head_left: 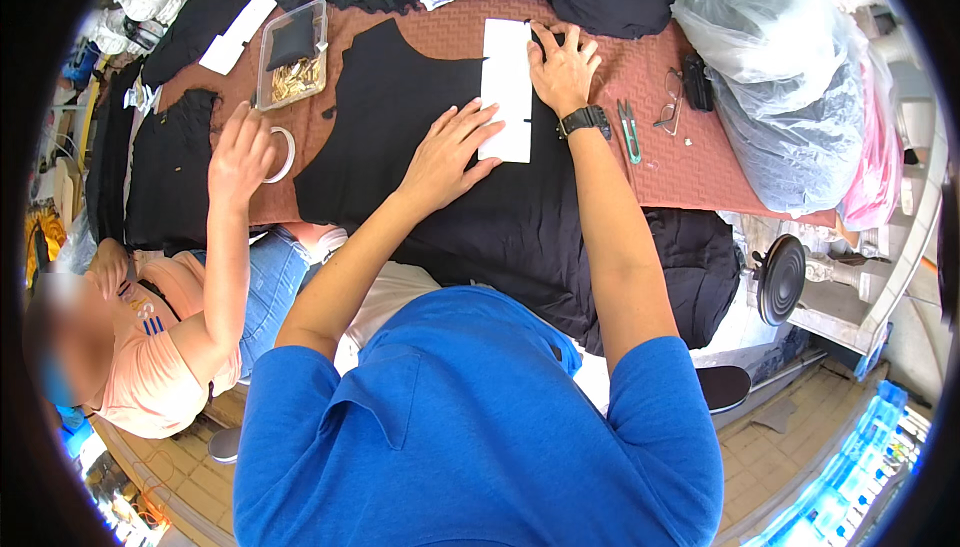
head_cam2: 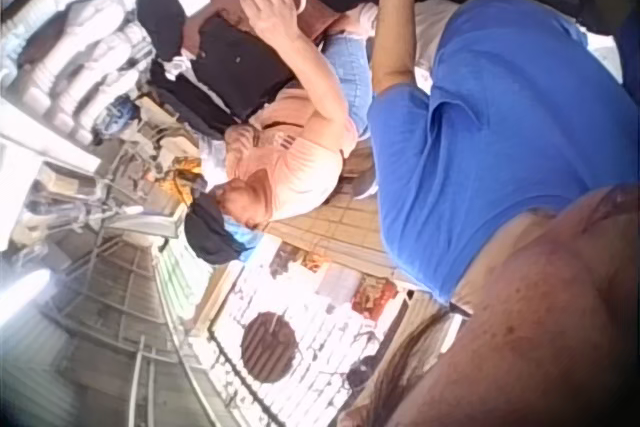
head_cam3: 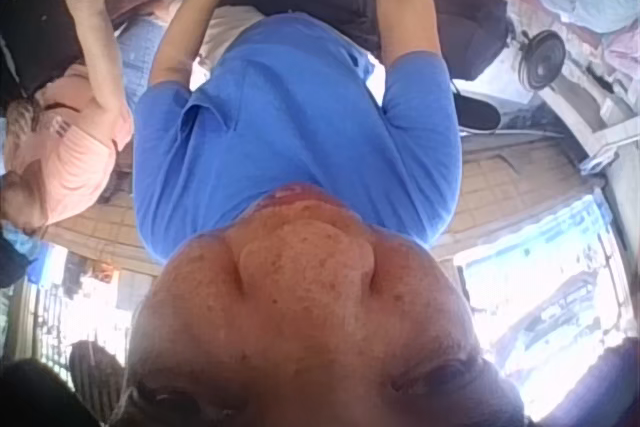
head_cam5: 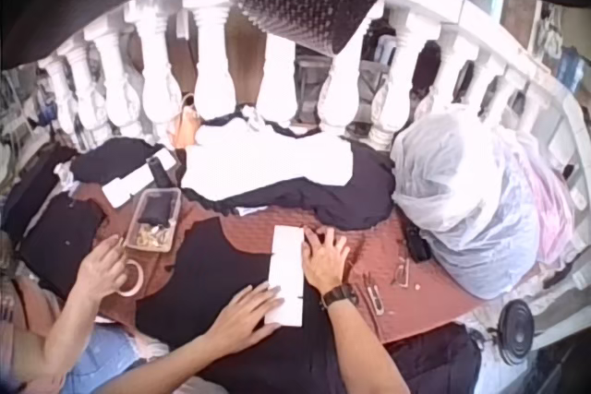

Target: The person attaches small white tags to several black garments by hand at a workbench. They select tags from a clear container, place them on the fabric, and secure them before setting each garment aside.

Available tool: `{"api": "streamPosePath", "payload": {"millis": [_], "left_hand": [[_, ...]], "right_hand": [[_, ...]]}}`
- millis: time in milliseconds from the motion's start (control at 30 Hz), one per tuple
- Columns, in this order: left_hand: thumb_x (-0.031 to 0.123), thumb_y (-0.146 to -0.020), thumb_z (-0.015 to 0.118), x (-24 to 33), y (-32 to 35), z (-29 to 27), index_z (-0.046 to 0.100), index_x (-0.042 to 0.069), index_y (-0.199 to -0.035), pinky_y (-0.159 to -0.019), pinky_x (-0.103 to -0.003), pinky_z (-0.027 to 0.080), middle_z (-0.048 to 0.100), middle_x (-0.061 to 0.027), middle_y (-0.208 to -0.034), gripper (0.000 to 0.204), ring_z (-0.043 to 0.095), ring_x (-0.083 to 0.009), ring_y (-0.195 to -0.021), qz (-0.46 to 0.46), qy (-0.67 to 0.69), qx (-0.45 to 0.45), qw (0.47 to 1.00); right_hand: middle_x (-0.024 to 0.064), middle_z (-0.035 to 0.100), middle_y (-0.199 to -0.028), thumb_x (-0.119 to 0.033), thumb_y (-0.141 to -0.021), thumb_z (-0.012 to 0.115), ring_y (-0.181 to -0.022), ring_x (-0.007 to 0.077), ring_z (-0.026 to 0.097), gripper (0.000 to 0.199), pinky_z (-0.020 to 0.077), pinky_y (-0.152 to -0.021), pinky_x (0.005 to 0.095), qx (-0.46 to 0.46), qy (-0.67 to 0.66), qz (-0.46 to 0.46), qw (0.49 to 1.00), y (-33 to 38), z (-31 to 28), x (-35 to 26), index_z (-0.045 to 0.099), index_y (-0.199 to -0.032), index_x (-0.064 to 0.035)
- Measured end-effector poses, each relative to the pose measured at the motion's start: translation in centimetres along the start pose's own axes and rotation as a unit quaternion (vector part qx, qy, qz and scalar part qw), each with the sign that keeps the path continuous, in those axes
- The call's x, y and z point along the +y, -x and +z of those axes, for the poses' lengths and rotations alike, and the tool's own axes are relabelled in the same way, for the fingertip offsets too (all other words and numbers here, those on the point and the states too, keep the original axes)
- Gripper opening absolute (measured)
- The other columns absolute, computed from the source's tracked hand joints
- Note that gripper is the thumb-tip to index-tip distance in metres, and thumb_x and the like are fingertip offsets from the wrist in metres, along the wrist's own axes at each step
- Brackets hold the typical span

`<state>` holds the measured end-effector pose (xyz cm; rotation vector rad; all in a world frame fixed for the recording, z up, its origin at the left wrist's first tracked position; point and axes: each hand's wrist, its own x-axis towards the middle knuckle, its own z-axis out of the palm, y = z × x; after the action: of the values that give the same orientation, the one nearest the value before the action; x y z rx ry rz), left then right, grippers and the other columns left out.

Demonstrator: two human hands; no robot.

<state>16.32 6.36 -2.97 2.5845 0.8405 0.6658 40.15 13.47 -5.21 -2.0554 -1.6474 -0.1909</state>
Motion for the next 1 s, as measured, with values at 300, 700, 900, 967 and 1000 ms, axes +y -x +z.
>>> {"api": "streamPosePath", "payload": {"millis": [300,700,900,967,1000], "left_hand": [[0.029,-0.094,0.069,0.61,-0.15,0.65,0.057,0.014,-0.138,-0.120,-0.048,0.029,0.048,-0.0045,-0.153,0.049,0.039,-0.0263,-0.145,-0.033,-0.003,0.011,0.999],[0.029,-0.094,0.069,0.37,-0.27,0.77,0.056,0.014,-0.140,-0.121,-0.048,0.028,0.048,-0.0034,-0.153,0.050,0.038,-0.0254,-0.146,-0.029,-0.004,0.010,1.000],[0.030,-0.094,0.069,0.38,-0.25,0.87,0.056,0.014,-0.140,-0.121,-0.047,0.028,0.047,-0.0028,-0.154,0.050,0.038,-0.0248,-0.146,-0.033,-0.010,0.010,0.999],[0.030,-0.094,0.068,0.46,-0.31,0.86,0.056,0.015,-0.140,-0.121,-0.047,0.028,0.047,-0.0026,-0.154,0.050,0.038,-0.0247,-0.146,-0.034,-0.010,0.009,0.999],[0.030,-0.094,0.068,0.50,-0.33,0.85,0.056,0.015,-0.140,-0.121,-0.047,0.028,0.047,-0.0026,-0.154,0.050,0.038,-0.0246,-0.147,-0.034,-0.011,0.009,0.999]], "right_hand": [[0.0038,0.055,-0.131,-0.035,-0.093,0.060,-0.114,0.0371,0.048,0.037,0.0382,-0.097,0.0539,0.000,-0.006,0.005,1.000,-0.05,-0.17,-0.12,0.067,-0.129,-0.0284],[0.0046,0.055,-0.132,-0.035,-0.092,0.060,-0.113,0.0384,0.048,0.039,0.0385,-0.097,0.0548,0.000,-0.002,0.007,1.000,-0.09,-0.07,-0.09,0.067,-0.130,-0.0289],[0.0040,0.055,-0.131,-0.035,-0.093,0.060,-0.113,0.0378,0.048,0.037,0.0384,-0.097,0.0542,0.004,-0.002,0.005,1.000,-0.11,0.00,-0.07,0.068,-0.129,-0.0290],[0.0037,0.055,-0.131,-0.035,-0.093,0.060,-0.113,0.0375,0.048,0.037,0.0383,-0.097,0.0540,0.004,0.001,0.007,1.000,-0.10,0.03,-0.03,0.068,-0.128,-0.0290],[0.0036,0.055,-0.131,-0.036,-0.093,0.060,-0.113,0.0374,0.048,0.037,0.0383,-0.097,0.0538,0.004,0.003,0.007,1.000,-0.09,0.04,-0.02,0.069,-0.128,-0.0290]]}}
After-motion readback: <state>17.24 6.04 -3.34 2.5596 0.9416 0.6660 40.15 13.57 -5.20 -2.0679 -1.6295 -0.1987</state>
